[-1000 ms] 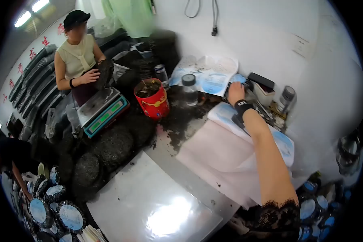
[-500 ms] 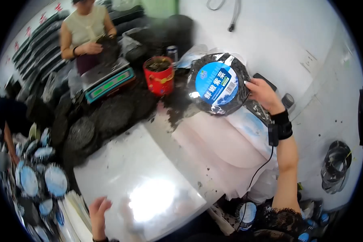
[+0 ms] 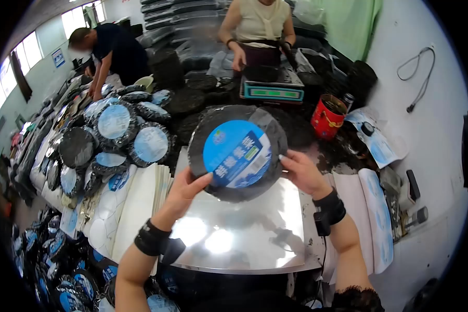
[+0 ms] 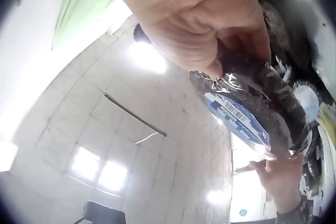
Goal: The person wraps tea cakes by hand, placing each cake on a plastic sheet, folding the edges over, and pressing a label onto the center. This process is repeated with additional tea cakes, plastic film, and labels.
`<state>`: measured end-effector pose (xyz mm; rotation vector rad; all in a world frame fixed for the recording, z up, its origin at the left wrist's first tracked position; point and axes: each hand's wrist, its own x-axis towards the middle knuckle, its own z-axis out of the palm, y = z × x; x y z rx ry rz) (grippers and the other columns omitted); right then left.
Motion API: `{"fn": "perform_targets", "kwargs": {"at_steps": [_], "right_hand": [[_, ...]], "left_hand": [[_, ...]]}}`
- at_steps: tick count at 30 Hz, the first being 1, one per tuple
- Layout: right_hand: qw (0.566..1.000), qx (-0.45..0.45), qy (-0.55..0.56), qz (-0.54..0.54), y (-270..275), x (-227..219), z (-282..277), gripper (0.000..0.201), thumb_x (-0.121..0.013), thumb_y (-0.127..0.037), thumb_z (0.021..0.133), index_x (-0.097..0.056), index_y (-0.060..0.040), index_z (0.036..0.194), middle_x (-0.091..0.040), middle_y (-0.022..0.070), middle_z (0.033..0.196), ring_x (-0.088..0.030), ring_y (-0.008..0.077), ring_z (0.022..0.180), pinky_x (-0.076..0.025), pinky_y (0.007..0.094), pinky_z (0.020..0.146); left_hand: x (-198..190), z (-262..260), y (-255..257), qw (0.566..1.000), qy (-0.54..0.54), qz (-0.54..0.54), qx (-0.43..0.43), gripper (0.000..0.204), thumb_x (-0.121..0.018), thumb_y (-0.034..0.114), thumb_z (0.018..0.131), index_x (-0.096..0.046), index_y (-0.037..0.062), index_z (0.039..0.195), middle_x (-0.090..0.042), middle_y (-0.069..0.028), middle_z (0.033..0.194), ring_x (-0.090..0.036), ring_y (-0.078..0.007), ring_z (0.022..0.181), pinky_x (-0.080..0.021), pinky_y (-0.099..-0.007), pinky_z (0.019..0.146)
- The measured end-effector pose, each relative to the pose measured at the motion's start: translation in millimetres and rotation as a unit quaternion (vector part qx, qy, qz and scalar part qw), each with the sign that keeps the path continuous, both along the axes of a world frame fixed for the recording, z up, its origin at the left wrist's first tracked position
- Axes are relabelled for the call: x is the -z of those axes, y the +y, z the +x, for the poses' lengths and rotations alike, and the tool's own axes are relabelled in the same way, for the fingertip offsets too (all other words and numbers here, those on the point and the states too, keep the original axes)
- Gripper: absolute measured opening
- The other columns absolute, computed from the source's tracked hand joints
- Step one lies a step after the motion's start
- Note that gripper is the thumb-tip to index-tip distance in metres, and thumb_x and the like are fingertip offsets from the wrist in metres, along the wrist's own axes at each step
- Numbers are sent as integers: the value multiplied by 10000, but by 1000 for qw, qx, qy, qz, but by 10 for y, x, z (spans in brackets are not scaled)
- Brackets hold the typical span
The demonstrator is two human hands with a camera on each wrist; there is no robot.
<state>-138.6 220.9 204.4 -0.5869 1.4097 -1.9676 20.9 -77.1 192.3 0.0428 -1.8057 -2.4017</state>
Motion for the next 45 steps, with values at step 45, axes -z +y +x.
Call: {"fn": "perform_targets", "kwargs": {"at_steps": [45], "right_hand": [[606,219,729,231,-1777,1441,-1431,774,-739,-26,700,-514,-71,1440,-495,151,1499,-426,357,1430,-289,581,1205]], "left_hand": [[1674,287,-674,829,-45,-558,3,370,-757,232,889,-659,69,1206,-603,-123,1092,-605,-297,1026,-512,-380,888]]}}
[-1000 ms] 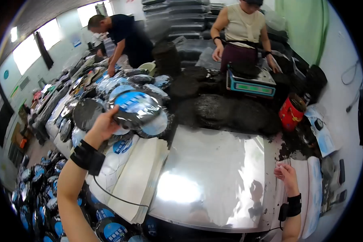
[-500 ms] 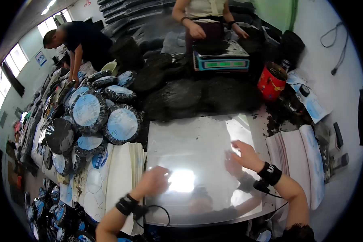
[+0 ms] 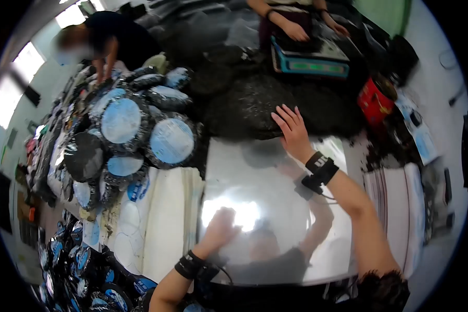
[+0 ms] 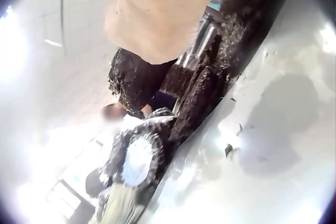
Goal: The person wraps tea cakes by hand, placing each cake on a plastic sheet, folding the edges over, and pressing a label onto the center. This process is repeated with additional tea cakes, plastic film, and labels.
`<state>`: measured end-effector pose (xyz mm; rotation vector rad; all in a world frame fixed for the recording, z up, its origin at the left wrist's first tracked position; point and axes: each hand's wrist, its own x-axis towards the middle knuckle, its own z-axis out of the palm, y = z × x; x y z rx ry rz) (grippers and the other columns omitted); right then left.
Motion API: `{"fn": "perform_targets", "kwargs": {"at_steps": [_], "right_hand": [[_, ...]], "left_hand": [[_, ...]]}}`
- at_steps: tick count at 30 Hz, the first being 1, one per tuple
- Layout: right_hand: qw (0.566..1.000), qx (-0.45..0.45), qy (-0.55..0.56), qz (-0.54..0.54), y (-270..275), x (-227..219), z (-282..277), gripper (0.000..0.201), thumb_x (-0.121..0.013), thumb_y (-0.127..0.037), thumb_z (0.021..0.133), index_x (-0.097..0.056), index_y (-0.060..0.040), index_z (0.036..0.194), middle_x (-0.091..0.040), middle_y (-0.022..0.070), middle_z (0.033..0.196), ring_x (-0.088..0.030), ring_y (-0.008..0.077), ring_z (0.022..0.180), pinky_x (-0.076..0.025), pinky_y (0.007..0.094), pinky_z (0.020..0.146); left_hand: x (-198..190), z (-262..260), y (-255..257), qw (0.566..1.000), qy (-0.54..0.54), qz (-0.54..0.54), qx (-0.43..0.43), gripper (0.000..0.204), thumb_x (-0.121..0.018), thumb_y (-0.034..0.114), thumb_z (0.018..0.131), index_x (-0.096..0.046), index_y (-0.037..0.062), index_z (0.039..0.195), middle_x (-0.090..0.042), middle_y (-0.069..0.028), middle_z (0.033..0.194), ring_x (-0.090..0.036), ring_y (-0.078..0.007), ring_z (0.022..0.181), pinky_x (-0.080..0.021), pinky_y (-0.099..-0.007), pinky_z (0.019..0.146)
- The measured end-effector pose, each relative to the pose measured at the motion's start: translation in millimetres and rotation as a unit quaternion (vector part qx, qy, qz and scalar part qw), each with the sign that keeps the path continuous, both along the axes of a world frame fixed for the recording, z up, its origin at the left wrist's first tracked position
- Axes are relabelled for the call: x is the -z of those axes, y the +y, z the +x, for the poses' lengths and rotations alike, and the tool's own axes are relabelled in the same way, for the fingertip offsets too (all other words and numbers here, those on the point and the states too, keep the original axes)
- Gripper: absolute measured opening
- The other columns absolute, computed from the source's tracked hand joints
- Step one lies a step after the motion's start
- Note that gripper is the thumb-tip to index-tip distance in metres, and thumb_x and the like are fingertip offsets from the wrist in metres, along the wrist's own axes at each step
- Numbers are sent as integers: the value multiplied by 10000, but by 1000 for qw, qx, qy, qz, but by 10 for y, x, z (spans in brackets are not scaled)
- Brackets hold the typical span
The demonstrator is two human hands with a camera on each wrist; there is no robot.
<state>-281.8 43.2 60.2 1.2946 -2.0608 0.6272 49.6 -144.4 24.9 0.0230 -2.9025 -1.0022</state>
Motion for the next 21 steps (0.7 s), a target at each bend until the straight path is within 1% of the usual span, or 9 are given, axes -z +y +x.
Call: {"fn": "perform_targets", "kwargs": {"at_steps": [4,8,9,10,12,14,16,18,21], "right_hand": [[981,-117,-75,134,1189,196,960,815,-750,-68,685,-531,-185,1461,-450,149,1553,-388,369,1465,-294,582,1212],[947,-74,-200,239,1704,41,1389,826,-752,-79,742,-513,-318,1495,-338,212,1611,-355,382,1484,-289,596,1206],[961,3,-144,235,1790,109,1363,740,-722,-159,872,-437,-210,1554,-364,238,1587,-367,395,1471,-299,553,1207],[958,48,-267,91,1795,195,1409,706,-689,-205,914,-406,-157,1560,-368,248,1581,-370,399,1466,-301,533,1208],[848,128,-473,-200,1650,483,1558,683,-622,-299,999,-345,-52,1572,-378,267,1568,-376,406,1458,-303,493,1210],[828,148,-514,-169,1257,665,1723,747,-538,-420,1049,-266,37,1574,-355,301,1577,-353,409,1473,-284,448,1215],[815,163,-483,-276,904,678,1882,723,-608,-337,1020,-310,71,1537,-379,303,1558,-389,415,1450,-302,447,1205],[795,110,-522,-289,979,747,1987,721,-643,-257,987,-308,82,1527,-419,294,1523,-449,414,1403,-352,446,1171],[836,77,-505,-200,1154,642,2144,763,-684,-221,935,-304,77,1525,-442,298,1479,-458,446,1377,-372,478,1151]], "left_hand": [[-100,13,14,957,-72,229,-164,373,-661,251,985,-631,26,1280,-669,-145,1124,-646,-260,1000,-523,-395,891],[142,-302,57,953,6,269,-137,533,-554,323,1055,-480,9,1479,-579,-187,1418,-567,-272,1294,-460,-366,1071],[220,-430,36,940,21,311,-142,567,-536,349,1061,-450,-2,1498,-543,-186,1459,-523,-270,1341,-412,-358,1106],[281,-568,28,924,36,351,-148,602,-518,375,1067,-420,-13,1517,-508,-185,1500,-480,-268,1389,-363,-350,1142],[343,-842,161,856,55,488,-162,644,-522,380,1067,-359,-8,1554,-448,-184,1555,-436,-269,1430,-348,-355,1160],[365,-1091,562,727,59,661,-176,679,-569,339,1055,-295,24,1589,-400,-184,1583,-436,-273,1420,-414,-380,1123],[-163,-969,923,845,22,501,-185,692,-661,213,1003,-324,0,1568,-435,-187,1546,-457,-308,1393,-383,-389,1148],[233,-714,931,932,81,281,-213,713,-719,149,945,-364,-25,1539,-474,-204,1509,-475,-319,1378,-390,-391,1142],[96,-429,1056,930,78,271,-235,724,-748,96,901,-394,-36,1519,-499,-213,1482,-498,-311,1358,-389,-387,1143]]}}
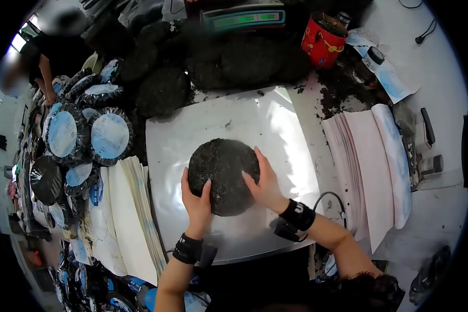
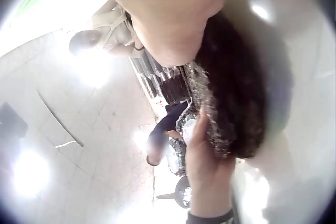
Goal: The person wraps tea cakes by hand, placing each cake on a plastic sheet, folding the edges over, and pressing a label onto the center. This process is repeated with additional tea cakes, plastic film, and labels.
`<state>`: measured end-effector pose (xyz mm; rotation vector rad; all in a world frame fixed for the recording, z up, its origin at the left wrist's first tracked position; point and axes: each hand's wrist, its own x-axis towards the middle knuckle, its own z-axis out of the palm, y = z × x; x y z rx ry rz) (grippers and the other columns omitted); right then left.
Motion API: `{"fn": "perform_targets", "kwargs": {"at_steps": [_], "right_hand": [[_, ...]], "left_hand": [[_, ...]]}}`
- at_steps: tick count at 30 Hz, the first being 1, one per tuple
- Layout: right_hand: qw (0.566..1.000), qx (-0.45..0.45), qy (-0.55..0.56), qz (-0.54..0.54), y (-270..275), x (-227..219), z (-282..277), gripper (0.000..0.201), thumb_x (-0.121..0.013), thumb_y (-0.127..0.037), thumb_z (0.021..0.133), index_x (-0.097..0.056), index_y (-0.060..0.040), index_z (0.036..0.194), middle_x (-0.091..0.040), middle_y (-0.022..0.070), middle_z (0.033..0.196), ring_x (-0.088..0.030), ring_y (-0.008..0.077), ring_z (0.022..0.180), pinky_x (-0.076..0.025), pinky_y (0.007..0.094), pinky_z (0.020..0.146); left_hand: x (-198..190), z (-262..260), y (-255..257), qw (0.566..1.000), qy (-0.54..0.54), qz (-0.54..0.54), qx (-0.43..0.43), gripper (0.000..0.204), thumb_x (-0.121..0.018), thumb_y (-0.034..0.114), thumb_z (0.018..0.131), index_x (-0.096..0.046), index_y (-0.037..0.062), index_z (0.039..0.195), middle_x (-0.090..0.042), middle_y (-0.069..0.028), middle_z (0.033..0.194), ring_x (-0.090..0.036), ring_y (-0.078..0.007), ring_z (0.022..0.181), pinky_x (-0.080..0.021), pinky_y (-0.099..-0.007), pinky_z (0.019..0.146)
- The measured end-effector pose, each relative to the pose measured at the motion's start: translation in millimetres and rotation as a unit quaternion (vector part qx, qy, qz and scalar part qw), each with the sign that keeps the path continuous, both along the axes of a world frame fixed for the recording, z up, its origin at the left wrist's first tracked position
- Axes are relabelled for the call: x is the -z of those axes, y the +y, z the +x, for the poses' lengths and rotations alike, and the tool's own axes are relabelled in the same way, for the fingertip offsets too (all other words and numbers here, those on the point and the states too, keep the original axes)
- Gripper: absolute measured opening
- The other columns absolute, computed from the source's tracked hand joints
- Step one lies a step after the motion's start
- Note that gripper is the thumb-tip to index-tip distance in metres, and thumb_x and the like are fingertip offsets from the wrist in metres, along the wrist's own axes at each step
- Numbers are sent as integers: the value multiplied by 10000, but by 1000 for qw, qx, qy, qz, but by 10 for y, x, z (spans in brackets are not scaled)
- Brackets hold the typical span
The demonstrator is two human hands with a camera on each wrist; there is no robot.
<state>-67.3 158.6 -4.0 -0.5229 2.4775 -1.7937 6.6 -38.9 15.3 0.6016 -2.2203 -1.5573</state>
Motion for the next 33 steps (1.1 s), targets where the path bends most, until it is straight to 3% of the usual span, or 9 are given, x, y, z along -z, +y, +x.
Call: {"fn": "perform_targets", "kwargs": {"at_steps": [3,7,9,10,11,13,16,20,33], "right_hand": [[957,-37,226,179,-34,-455,-192,842,-742,-295,888,-325,74,1521,-412,306,1505,-402,470,1412,-323,521,1179],[894,-236,255,284,-333,-403,7,943,-672,-631,848,-437,-1,1509,-358,279,1581,-282,435,1503,-188,585,1230],[894,-237,265,272,-340,-359,58,933,-671,-640,844,-454,-18,1505,-368,274,1578,-284,429,1503,-180,588,1230],[895,-232,271,266,-346,-366,43,928,-671,-644,842,-463,-27,1502,-373,272,1577,-285,427,1503,-176,590,1231],[892,-232,280,270,-343,-353,16,926,-670,-646,842,-463,-31,1503,-372,270,1578,-288,426,1501,-178,591,1230],[890,-224,283,279,-338,-298,33,924,-669,-649,841,-463,-41,1506,-372,266,1579,-293,424,1498,-181,593,1228],[886,-212,302,280,-338,-263,52,933,-662,-662,841,-462,-40,1507,-381,263,1573,-306,427,1487,-188,597,1224],[890,-189,286,300,-339,-262,36,943,-678,-646,824,-442,-57,1521,-365,256,1585,-291,423,1499,-178,579,1233],[869,-208,247,376,-397,-380,91,1039,-707,-672,792,-370,-72,1570,-292,244,1628,-231,403,1528,-141,587,1240]], "left_hand": [[0,-31,16,1000,-9,1,-11,716,-744,77,900,-399,-35,1517,-506,-211,1471,-509,-301,1340,-399,-388,1133],[-90,57,-65,1000,-20,2,18,674,-741,86,904,-438,-18,1496,-530,-190,1449,-520,-284,1323,-411,-389,1114],[29,372,-515,988,-23,-133,74,670,-746,96,904,-443,-14,1492,-532,-170,1462,-522,-275,1324,-425,-396,1090],[-96,376,-453,994,12,-99,38,534,-793,111,859,-601,36,1351,-584,-158,1387,-553,-284,1273,-439,-396,1058],[-249,776,-1013,945,-53,-272,174,327,-843,130,776,-728,84,1078,-653,-121,1236,-586,-297,1176,-450,-387,1029],[-623,1041,-1276,881,-123,-304,341,199,-870,144,693,-723,117,824,-676,-65,1054,-593,-300,1055,-466,-396,967],[-651,1275,-1251,794,-164,-324,488,197,-870,159,666,-715,131,784,-670,-25,981,-590,-283,991,-467,-409,926],[-260,1437,-1352,810,-124,-278,501,172,-827,214,743,-716,165,865,-659,-28,981,-591,-277,1000,-443,-401,924],[-266,1405,-1265,787,-105,-304,527,138,-769,263,852,-724,175,948,-635,-12,963,-594,-237,1033,-421,-410,915]]}}
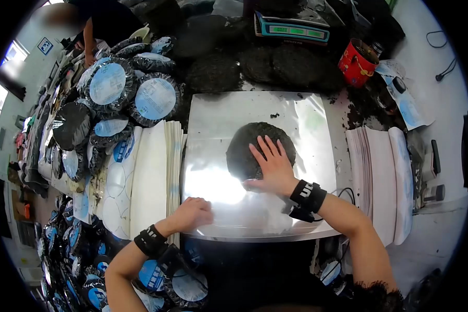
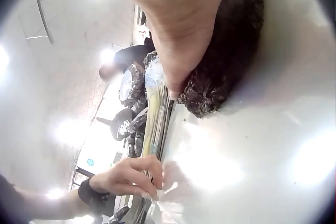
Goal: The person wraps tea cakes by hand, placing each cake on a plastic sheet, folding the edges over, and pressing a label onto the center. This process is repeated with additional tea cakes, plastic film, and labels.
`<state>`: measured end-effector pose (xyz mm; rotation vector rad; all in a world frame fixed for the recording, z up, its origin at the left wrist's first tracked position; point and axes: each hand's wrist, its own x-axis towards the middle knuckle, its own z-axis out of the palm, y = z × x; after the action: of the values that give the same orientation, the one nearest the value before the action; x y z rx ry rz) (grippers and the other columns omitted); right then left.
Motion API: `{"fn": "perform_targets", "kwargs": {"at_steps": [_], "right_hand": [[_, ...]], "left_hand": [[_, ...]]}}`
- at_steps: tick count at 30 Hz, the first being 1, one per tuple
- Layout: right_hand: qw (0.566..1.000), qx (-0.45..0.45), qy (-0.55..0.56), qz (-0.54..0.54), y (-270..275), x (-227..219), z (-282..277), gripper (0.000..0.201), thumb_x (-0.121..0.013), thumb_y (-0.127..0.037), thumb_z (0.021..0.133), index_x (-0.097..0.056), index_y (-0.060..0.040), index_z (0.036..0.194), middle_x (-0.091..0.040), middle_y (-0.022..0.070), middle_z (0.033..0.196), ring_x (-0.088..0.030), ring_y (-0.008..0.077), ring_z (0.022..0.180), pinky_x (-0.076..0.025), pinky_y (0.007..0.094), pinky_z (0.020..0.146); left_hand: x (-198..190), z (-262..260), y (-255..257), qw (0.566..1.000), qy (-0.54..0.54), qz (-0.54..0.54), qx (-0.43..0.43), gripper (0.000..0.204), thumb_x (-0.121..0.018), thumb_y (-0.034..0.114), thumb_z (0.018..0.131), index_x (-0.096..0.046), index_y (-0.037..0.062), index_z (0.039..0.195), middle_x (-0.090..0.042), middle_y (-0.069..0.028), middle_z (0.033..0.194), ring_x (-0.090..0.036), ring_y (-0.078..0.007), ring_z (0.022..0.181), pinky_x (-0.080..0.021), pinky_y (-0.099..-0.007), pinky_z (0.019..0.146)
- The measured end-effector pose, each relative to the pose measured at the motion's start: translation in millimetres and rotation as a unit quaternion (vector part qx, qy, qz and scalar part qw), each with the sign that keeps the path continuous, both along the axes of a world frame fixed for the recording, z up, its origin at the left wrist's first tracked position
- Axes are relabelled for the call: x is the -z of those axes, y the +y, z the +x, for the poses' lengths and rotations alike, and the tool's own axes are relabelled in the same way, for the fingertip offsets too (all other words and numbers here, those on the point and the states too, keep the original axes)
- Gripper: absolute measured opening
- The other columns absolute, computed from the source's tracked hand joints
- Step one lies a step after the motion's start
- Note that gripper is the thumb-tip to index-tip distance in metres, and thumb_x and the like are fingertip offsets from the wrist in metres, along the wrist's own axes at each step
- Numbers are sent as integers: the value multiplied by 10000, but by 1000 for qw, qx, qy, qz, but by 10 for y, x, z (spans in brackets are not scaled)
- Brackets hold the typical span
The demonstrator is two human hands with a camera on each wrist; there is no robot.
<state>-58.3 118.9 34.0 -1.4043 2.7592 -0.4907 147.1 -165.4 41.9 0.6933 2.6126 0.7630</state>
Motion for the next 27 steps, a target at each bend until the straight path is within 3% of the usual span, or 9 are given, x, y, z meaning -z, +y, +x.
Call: {"fn": "perform_targets", "kwargs": {"at_steps": [3,4,8,13,16,19,22,25,27], "right_hand": [[1000,6,14,1,-18,25,10,1098,-709,-699,774,-349,-31,1568,-294,239,1627,-234,397,1528,-139,567,1246],[1000,9,3,1,10,25,33,1106,-711,-695,774,-343,-15,1565,-295,238,1627,-235,395,1528,-141,563,1247],[1000,3,-17,1,-9,34,-52,1098,-723,-632,795,-315,49,1553,-304,233,1626,-232,387,1534,-145,547,1252],[889,26,-325,-322,423,-350,514,742,-783,-261,818,-505,-16,1461,-419,254,1553,-349,426,1479,-238,542,1234],[985,25,-147,-87,878,-337,1361,836,-767,-409,852,-450,84,1449,-425,304,1513,-354,470,1461,-275,538,1210],[972,234,10,-22,1032,229,750,929,-780,-432,830,-393,99,1486,-359,357,1517,-319,522,1452,-279,556,1196],[970,173,46,-162,314,45,156,936,-796,-402,810,-376,34,1525,-407,330,1509,-423,498,1359,-340,561,1138],[914,179,-215,-293,283,165,208,843,-796,-381,813,-441,-78,1514,-577,253,1385,-549,454,1188,-407,543,1063],[962,142,-194,-133,309,50,41,859,-799,-384,809,-421,-91,1524,-636,211,1313,-584,420,1117,-439,520,1027]], "left_hand": [[-942,-450,459,957,286,-54,-3,80,-749,164,852,-716,144,923,-693,-36,1022,-641,-248,1058,-462,-430,966],[-911,-467,508,872,450,108,-157,217,-776,152,825,-685,94,1013,-673,-148,1176,-605,-311,1219,-443,-470,1059],[30,-771,1058,930,266,-58,-249,1311,-885,623,641,-269,-118,1530,-371,-324,1548,-338,-483,1450,-243,-544,1213],[415,-1187,1503,896,240,75,-367,559,-777,226,843,-615,21,1337,-633,-178,1291,-587,-357,1198,-436,-445,1021],[390,-1235,1529,861,328,91,-378,322,-685,48,856,-719,73,1175,-691,-101,1114,-639,-297,1018,-470,-414,893],[383,-1230,1539,870,307,87,-376,309,-662,36,864,-727,75,1163,-693,-94,1083,-628,-291,988,-460,-423,893],[257,-1196,1506,896,300,29,-327,357,-710,97,833,-714,56,1188,-624,-163,1240,-604,-326,1083,-434,-440,978],[-37,-1306,1437,900,307,41,-306,532,-813,189,738,-691,68,1242,-555,-198,1320,-588,-356,1126,-447,-455,993],[-5,-1340,1519,893,254,115,-354,653,-880,248,666,-682,98,1270,-554,-201,1303,-578,-378,1149,-465,-462,978]]}}
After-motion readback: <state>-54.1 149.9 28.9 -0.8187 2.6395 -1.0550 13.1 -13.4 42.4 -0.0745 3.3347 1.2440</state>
